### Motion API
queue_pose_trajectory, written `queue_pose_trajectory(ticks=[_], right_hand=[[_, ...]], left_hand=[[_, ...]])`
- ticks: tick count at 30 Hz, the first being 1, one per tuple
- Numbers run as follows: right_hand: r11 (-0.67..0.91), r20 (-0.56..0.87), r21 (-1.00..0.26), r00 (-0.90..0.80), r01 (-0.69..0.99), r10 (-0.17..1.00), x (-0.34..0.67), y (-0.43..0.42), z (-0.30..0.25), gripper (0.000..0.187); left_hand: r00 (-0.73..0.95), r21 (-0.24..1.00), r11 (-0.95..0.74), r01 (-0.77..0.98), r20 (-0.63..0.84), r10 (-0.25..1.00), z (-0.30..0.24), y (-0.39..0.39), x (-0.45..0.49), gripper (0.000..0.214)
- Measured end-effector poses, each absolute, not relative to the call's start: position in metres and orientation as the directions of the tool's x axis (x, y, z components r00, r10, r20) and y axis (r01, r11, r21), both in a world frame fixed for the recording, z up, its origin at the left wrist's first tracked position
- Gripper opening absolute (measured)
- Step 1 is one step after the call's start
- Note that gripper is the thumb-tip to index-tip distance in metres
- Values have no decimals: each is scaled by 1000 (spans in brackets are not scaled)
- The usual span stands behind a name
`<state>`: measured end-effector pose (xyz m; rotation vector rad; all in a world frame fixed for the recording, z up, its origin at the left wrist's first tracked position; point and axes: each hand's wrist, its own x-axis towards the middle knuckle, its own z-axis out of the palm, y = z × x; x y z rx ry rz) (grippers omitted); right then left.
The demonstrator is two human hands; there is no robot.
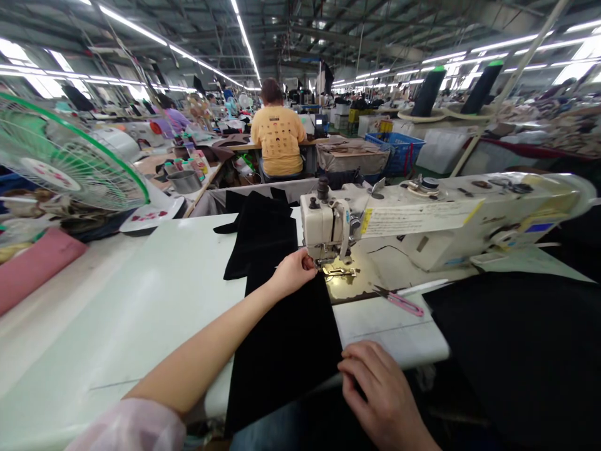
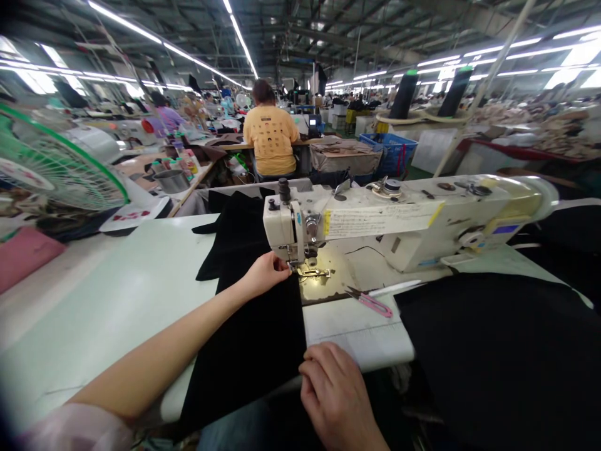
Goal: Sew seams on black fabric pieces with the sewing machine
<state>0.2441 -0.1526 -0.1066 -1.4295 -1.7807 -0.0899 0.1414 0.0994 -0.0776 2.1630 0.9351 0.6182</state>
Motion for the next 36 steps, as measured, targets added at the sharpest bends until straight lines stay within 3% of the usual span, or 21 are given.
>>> queue_pose_trajectory(ticks=[6, 11, 13, 17, 20, 24, 32, 36], right_hand=[[364, 624, -422, -26, 830, 781, 247, -148, -108, 28], [403, 620, -424, -64, 811, 782, 251, -151, -105, 33], [414, 609, -437, -75, 798, 789, 251, -149, -104, 34], [380, 535, -485, -77, 788, 841, 255, -136, -102, 35], [377, 526, -469, -90, 799, 846, 260, -118, -100, 34], [356, 534, -421, -89, 834, 841, 267, -92, -97, 29], [199, 449, -313, -40, 929, 893, 278, -47, -89, 22], [160, 436, -284, -21, 946, 900, 278, -30, -89, 22]], left_hand=[[633, 701, -522, 485, 130, 763, -77, 112, 150, 15], [574, 593, -605, 531, 274, 772, -60, 64, 132, 15], [691, 495, -728, 474, 303, 656, -56, 28, 117, 9], [919, 470, -860, 201, 213, 331, -63, -22, 90, 11], [934, 334, -933, 131, 273, 229, -77, -17, 83, 25], [950, 200, -977, 76, 282, 132, -87, 18, 87, 28], [931, 296, -954, 36, 336, 140, -83, 71, 99, 29], [941, 238, -971, 29, 321, 107, -81, 99, 106, 30]])
